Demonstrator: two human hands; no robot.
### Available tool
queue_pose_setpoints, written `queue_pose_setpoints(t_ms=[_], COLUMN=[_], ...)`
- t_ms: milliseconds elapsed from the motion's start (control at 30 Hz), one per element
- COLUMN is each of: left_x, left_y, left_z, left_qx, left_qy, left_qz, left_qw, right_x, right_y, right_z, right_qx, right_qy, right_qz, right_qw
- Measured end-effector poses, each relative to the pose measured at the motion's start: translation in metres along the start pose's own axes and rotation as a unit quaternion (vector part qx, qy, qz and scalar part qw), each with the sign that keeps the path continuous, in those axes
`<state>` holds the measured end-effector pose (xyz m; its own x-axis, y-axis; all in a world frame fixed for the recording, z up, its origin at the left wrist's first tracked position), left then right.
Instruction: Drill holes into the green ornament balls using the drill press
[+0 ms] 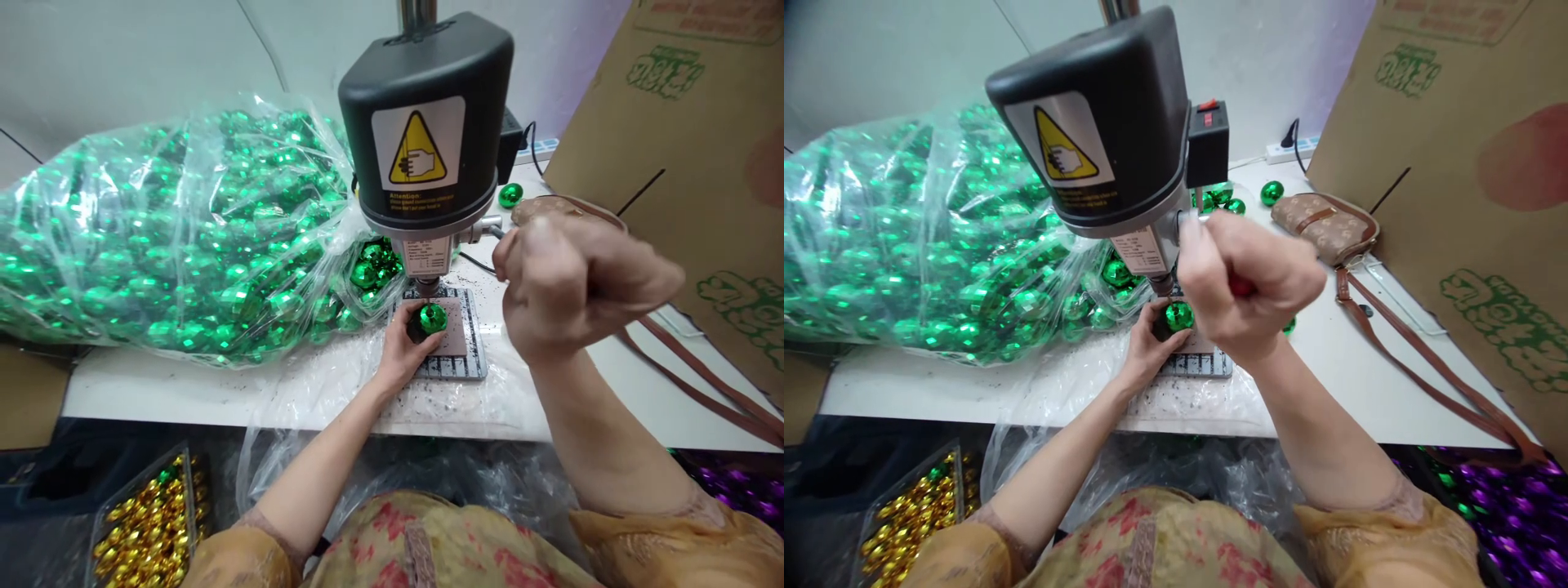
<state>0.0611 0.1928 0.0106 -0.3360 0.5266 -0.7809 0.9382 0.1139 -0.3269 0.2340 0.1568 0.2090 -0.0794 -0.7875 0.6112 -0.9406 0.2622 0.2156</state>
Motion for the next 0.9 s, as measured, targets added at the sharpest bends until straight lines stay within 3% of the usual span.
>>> queue_pose_setpoints(t_ms=[133, 200, 267, 300, 367, 433, 500, 600, 667, 767, 833, 900], left_x=[-0.004, -0.021, -0.052, -0.069, -0.097, -0.111, -0.108, -0.084, -0.082, -0.104, -0.116, -0.119], left_y=[-0.004, -0.014, -0.022, -0.021, -0.014, -0.009, -0.008, -0.012, -0.016, -0.005, 0.018, 0.053], left_z=[0.002, 0.011, 0.03, 0.044, 0.08, 0.123, 0.16, 0.185, 0.186, 0.167, 0.137, 0.097], left_qx=[-0.02, -0.057, -0.07, -0.052, 0.037, 0.128, 0.205, 0.28, 0.274, 0.224, 0.195, 0.179], left_qy=[0.006, 0.045, 0.137, 0.198, 0.321, 0.407, 0.438, 0.392, 0.393, 0.446, 0.441, 0.403], left_qz=[-0.049, -0.125, -0.187, -0.201, -0.203, -0.217, -0.257, -0.331, -0.329, -0.269, -0.251, -0.273], left_qw=[0.999, 0.99, 0.97, 0.958, 0.924, 0.878, 0.837, 0.811, 0.814, 0.824, 0.839, 0.855], right_x=[0.011, 0.009, 0.005, 0.003, 0.001, 0.001, 0.003, 0.006, 0.008, 0.007, 0.005, 0.004], right_y=[0.004, 0.009, 0.011, 0.011, 0.011, 0.01, 0.01, 0.01, 0.01, 0.011, 0.011, 0.011], right_z=[-0.026, -0.036, -0.04, -0.041, -0.041, -0.04, -0.039, -0.039, -0.039, -0.041, -0.041, -0.042], right_qx=[-0.048, -0.036, -0.027, -0.023, -0.016, -0.017, -0.019, -0.018, -0.019, -0.007, 0.005, 0.015], right_qy=[0.04, 0.04, 0.033, 0.026, 0.022, 0.022, 0.02, 0.015, 0.011, 0.017, 0.029, 0.039], right_qz=[-0.042, -0.053, -0.061, -0.063, -0.059, -0.056, -0.064, -0.088, -0.102, -0.106, -0.107, -0.109], right_qw=[0.997, 0.997, 0.997, 0.997, 0.998, 0.998, 0.998, 0.996, 0.995, 0.994, 0.994, 0.993])
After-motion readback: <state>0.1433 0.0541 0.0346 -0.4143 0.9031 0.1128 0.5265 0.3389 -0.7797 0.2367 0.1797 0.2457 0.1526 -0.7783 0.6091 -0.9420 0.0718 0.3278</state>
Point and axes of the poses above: each hand's wrist, its own z-axis away from the middle knuckle, its own y-axis out of the palm, x = y × z, the point moved 8 cm from there along -z, towards the middle knuckle, and after that the axes turned 13 degrees about y, right-handed, at the moved point
